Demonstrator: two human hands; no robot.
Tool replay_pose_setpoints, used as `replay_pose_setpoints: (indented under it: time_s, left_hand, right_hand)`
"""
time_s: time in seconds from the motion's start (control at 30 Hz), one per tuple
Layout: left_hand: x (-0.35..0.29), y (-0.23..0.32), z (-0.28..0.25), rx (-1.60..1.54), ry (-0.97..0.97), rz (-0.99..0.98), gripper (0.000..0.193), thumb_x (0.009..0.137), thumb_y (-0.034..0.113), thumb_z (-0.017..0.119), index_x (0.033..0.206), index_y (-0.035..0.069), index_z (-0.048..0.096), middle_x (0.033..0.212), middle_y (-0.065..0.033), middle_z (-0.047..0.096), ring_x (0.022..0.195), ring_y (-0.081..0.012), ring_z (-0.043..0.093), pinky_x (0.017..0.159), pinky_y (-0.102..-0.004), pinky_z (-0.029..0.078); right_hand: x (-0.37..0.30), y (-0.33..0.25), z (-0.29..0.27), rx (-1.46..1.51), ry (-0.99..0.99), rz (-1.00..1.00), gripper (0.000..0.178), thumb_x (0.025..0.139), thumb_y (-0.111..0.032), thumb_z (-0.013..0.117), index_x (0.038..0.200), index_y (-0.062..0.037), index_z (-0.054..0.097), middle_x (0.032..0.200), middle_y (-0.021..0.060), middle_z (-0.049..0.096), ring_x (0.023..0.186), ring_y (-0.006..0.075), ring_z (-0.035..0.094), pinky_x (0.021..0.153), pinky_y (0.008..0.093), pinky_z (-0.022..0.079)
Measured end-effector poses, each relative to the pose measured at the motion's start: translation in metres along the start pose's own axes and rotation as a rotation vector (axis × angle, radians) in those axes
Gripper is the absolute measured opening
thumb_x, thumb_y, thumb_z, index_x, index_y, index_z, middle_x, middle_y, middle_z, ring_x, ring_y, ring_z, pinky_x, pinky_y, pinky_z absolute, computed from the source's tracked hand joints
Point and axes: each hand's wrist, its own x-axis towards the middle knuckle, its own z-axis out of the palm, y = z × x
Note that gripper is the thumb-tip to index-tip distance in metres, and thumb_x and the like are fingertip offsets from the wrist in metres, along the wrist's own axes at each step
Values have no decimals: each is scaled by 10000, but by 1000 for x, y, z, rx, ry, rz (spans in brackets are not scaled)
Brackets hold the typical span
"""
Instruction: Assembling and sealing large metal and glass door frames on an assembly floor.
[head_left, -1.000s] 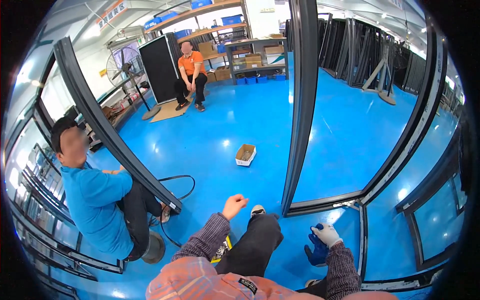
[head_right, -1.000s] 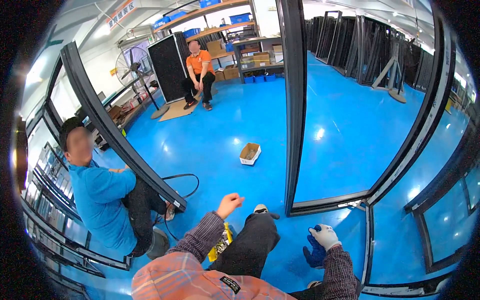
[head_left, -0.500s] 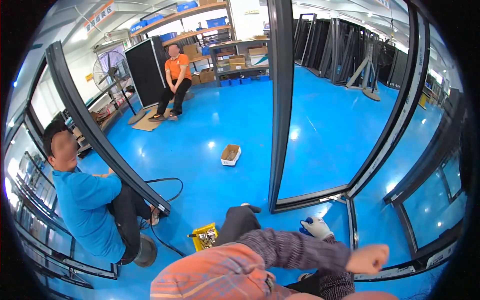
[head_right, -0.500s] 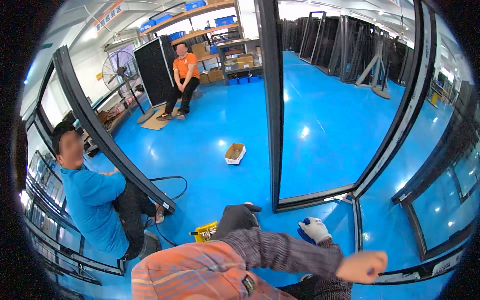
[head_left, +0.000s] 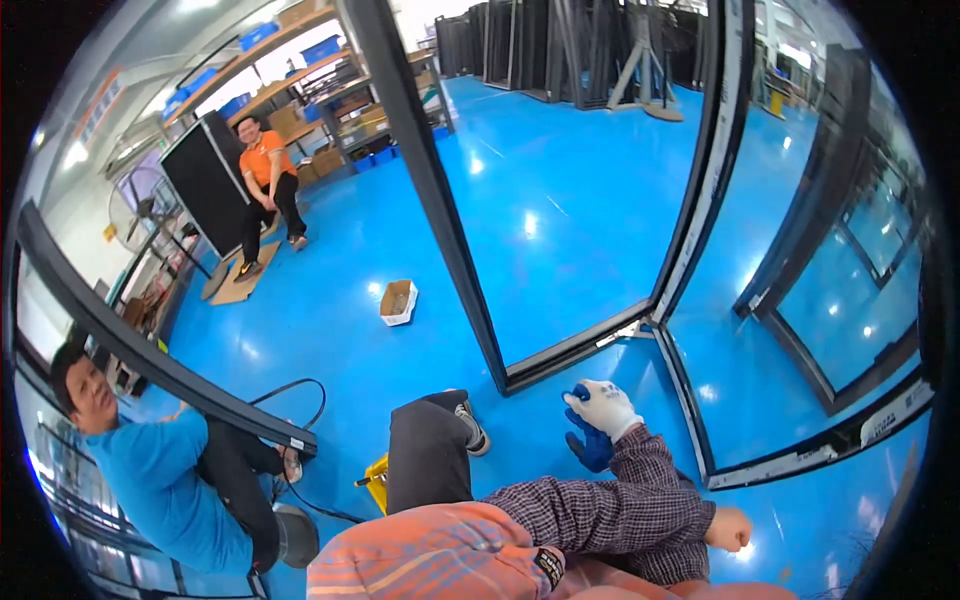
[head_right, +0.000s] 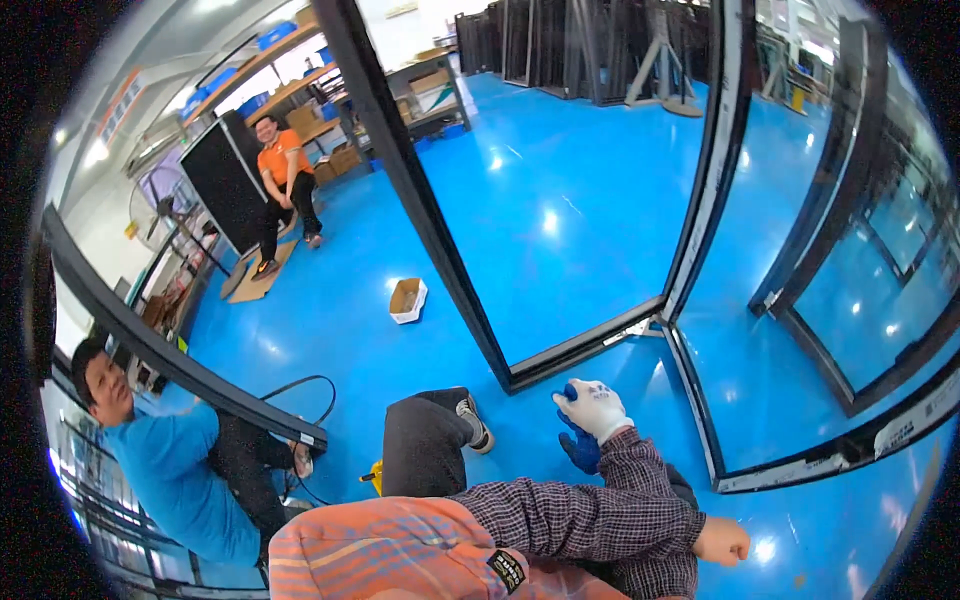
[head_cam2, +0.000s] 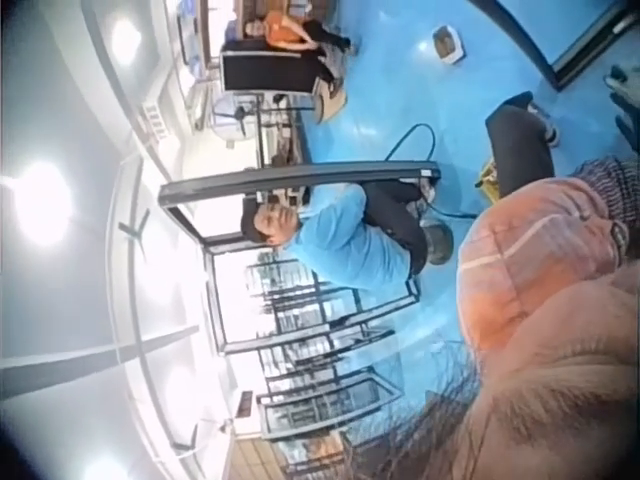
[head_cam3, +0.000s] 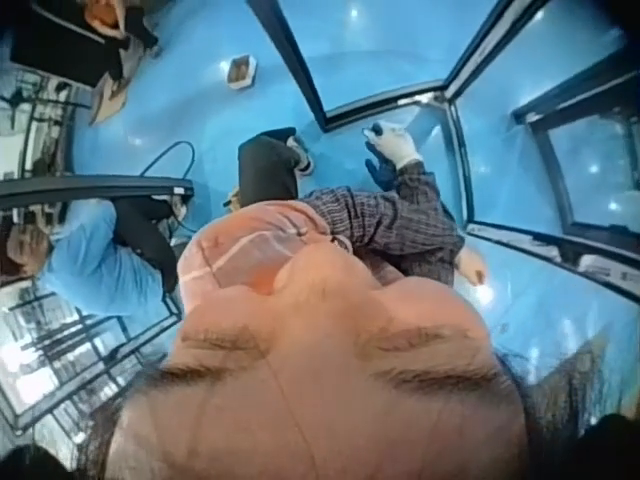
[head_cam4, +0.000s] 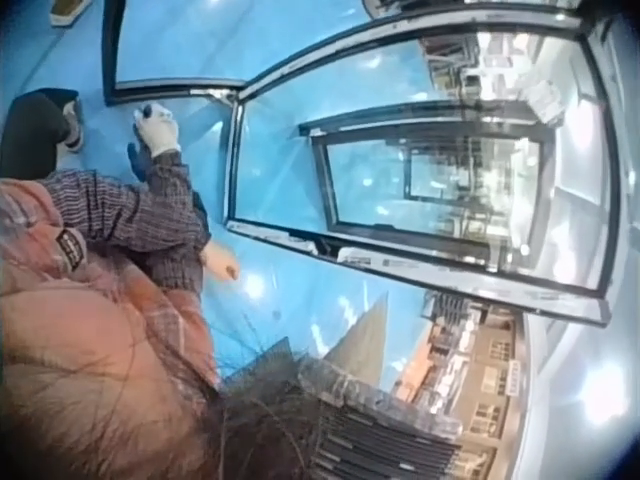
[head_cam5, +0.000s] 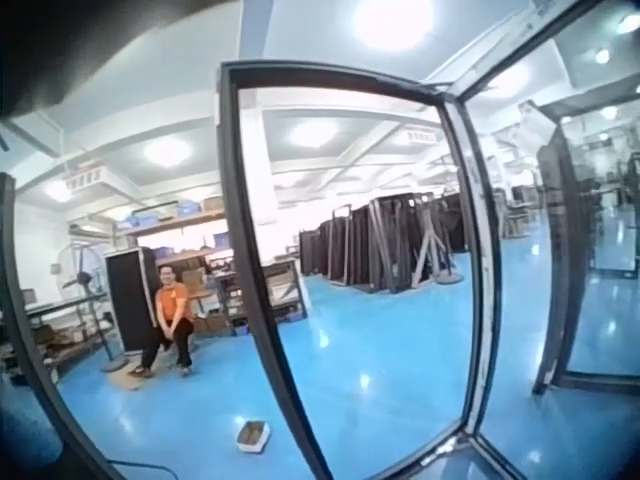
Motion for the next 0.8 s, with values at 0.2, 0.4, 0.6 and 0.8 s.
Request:
replay_pose_setpoints:
  time_s: [0.2,0.4,0.6,0.8]
  left_hand:
    - [-4,-18,12,-2,132,-83,241,822,210,566,982,43,634,967,-102,645,837,-276,591,742,-373,473]
    - [-18,19,-20,-199,187,-169,254,892,220,547,1076,55,608,1003,-92,641,800,-217,601,730,-336,480]
    - [-19,14,-15,-565,255,-118,233,937,162,471,1087,18,574,972,-96,631,826,-179,599,744,-301,484]
    - [-11,26,-28,-912,402,-186,214,963,133,445,1067,7,582,900,-90,626,748,-135,568,701,-240,471]
  right_hand:
    - [2,-4,-6,-1,-73,-98,445,871,-447,476,1013,-48,616,1038,149,654,942,327,621,797,414,489]
    - [15,4,7,-52,-42,-199,425,850,-415,483,971,-30,616,969,158,656,878,338,627,775,429,495]
    - [12,2,9,-36,-59,-211,428,864,-405,489,996,-19,617,1032,172,644,903,336,627,761,437,514]
    - [8,25,11,-95,51,-253,328,849,-361,530,802,-50,624,788,114,638,631,287,602,546,412,512]
